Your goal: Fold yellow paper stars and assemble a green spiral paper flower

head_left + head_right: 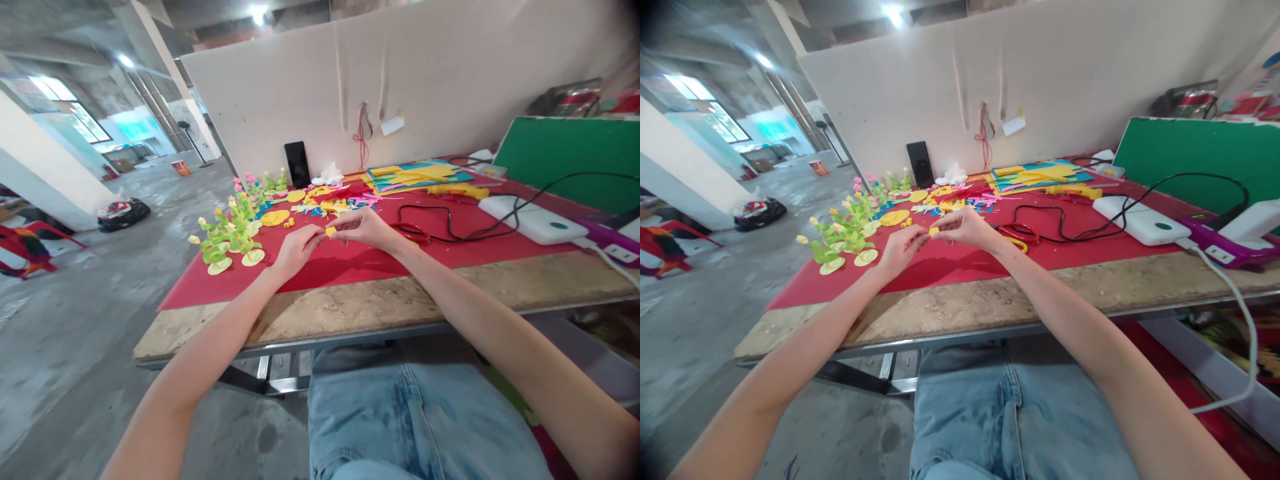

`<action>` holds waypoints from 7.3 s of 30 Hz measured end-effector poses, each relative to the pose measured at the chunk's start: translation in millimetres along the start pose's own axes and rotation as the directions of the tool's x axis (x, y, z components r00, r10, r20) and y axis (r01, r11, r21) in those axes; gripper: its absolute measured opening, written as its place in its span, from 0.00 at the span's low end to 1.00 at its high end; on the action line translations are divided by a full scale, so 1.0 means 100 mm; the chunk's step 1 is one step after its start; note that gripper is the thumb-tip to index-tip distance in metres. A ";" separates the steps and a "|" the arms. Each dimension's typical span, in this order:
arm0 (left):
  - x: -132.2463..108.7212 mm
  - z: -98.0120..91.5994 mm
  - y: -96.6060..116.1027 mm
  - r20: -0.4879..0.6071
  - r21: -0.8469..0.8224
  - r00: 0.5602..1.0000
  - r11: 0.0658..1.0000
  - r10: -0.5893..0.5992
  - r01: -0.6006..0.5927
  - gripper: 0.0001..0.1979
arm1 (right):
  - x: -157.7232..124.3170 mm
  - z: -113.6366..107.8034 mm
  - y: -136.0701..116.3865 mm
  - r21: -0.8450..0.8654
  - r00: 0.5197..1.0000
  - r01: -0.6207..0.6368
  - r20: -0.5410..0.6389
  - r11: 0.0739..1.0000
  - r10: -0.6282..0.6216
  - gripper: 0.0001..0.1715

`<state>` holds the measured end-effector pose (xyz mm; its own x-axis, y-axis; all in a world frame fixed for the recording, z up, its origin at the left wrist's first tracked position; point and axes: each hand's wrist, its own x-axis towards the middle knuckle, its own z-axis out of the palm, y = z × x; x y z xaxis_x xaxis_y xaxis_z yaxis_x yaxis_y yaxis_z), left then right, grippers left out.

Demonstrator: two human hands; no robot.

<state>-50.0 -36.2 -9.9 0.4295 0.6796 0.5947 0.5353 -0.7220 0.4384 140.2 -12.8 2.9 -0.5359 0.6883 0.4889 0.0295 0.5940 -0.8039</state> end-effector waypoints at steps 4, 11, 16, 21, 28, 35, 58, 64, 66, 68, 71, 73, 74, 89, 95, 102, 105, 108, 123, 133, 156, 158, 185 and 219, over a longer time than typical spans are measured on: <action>0.00 0.00 0.00 -0.003 -0.010 1.000 1.000 0.003 -0.003 0.11 | 0.00 0.01 0.02 0.011 1.000 -0.008 0.001 1.000 0.008 0.19; -0.01 0.00 -0.02 0.002 -0.004 1.000 1.000 0.016 -0.016 0.12 | -0.01 0.02 -0.01 -0.006 0.999 -0.038 0.008 0.999 0.038 0.21; -0.01 0.01 -0.01 0.008 0.001 1.000 1.000 0.029 -0.029 0.12 | -0.01 0.02 -0.03 -0.009 0.999 -0.031 0.023 0.999 0.031 0.21; -0.01 0.01 0.01 0.005 0.033 0.999 0.998 0.045 -0.046 0.11 | -0.02 0.02 -0.05 -0.013 0.999 -0.040 0.021 0.999 0.041 0.20; -0.02 0.00 0.04 0.004 0.137 0.994 0.985 0.107 -0.106 0.10 | -0.01 0.04 0.01 0.028 0.999 -0.044 0.030 0.999 0.043 0.19; 0.00 -0.01 0.09 0.017 0.108 0.984 0.979 0.175 -0.175 0.08 | -0.04 -0.06 -0.13 0.081 0.983 -0.139 0.133 0.987 0.128 0.19; 0.00 0.00 0.14 0.090 0.056 0.995 0.998 0.034 -0.039 0.11 | -0.01 -0.10 -0.09 0.169 0.992 -0.126 0.029 0.978 0.123 0.18; 0.00 0.04 0.08 0.105 0.102 0.994 0.994 0.037 -0.048 0.12 | -0.01 -0.10 -0.05 0.182 0.990 -0.122 0.089 0.976 0.108 0.16; 0.00 0.04 0.07 0.102 0.099 0.993 0.993 0.053 -0.063 0.11 | -0.01 -0.09 -0.05 0.190 0.989 -0.128 0.094 0.973 0.111 0.16; 0.00 0.04 0.06 0.102 0.085 0.992 0.993 0.067 -0.076 0.11 | -0.01 -0.09 -0.05 0.195 0.987 -0.140 0.105 0.971 0.121 0.16; 0.00 0.04 0.06 0.090 0.057 0.993 0.995 0.076 -0.081 0.11 | 0.00 -0.08 -0.04 0.202 0.984 -0.157 0.120 0.967 0.134 0.16; 0.00 0.05 0.05 0.077 0.036 0.994 0.996 0.083 -0.086 0.11 | -0.01 -0.07 -0.03 0.211 0.983 -0.162 0.122 0.964 0.139 0.16; 0.00 0.05 0.05 0.074 0.028 0.993 0.996 0.087 -0.089 0.10 | -0.01 -0.07 -0.03 0.216 0.982 -0.168 0.124 0.962 0.143 0.17; -0.03 0.06 0.16 0.037 0.061 0.997 0.996 0.060 -0.062 0.13 | -0.02 -0.04 0.00 0.246 0.967 -0.227 0.171 0.942 0.189 0.17; -0.01 0.05 0.14 0.050 0.059 0.992 0.991 0.115 -0.118 0.11 | -0.04 -0.13 -0.03 0.303 0.959 -0.250 0.209 0.920 0.192 0.15; 0.00 0.02 0.09 0.096 0.091 0.987 0.986 0.127 -0.136 0.11 | -0.03 -0.17 -0.04 0.330 0.952 -0.276 0.222 0.903 0.210 0.20; 0.01 0.02 0.10 0.065 0.104 0.995 0.992 0.069 -0.076 0.12 | -0.02 -0.16 -0.01 0.350 0.965 -0.252 0.154 0.902 0.210 0.20; 0.01 0.01 0.11 0.033 0.137 0.998 0.988 0.061 -0.065 0.13 | -0.01 -0.16 0.00 0.367 0.976 -0.216 0.109 0.905 0.188 0.18; -0.01 0.00 0.07 0.114 0.226 0.983 0.960 0.141 -0.164 0.11 | -0.01 -0.10 -0.01 0.306 0.971 -0.229 0.139 0.924 0.194 0.16; -0.04 0.05 0.09 0.053 0.117 0.990 0.984 0.130 -0.135 0.12 | -0.02 -0.09 -0.03 0.322 0.954 -0.274 0.209 0.906 0.215 0.16; 0.00 0.03 0.10 0.081 0.087 0.993 0.992 0.081 -0.088 0.10 | -0.02 -0.17 0.00 0.346 0.963 -0.226 0.219 0.911 0.156 0.17; 0.00 0.03 0.10 0.065 0.083 0.996 0.994 0.063 -0.068 0.10 | -0.02 -0.16 0.01 0.340 0.965 -0.227 0.206 0.913 0.163 0.18; -0.03 0.05 0.03 -0.044 0.200 0.987 0.969 0.156 -0.144 0.10 | 0.01 0.04 0.09 0.482 0.971 -0.236 0.088 0.844 0.221 0.15; 0.00 0.01 0.13 -0.050 0.121 0.998 0.992 0.026 -0.020 0.12 | 0.01 -0.01 0.07 0.501 0.974 -0.215 0.045 0.838 0.222 0.16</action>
<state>-42.2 -45.0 -5.3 0.4067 0.6531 0.6388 0.6106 -0.7144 0.3417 140.8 -7.4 -2.1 -0.5536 0.7835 0.2821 -0.2829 0.1417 -0.9486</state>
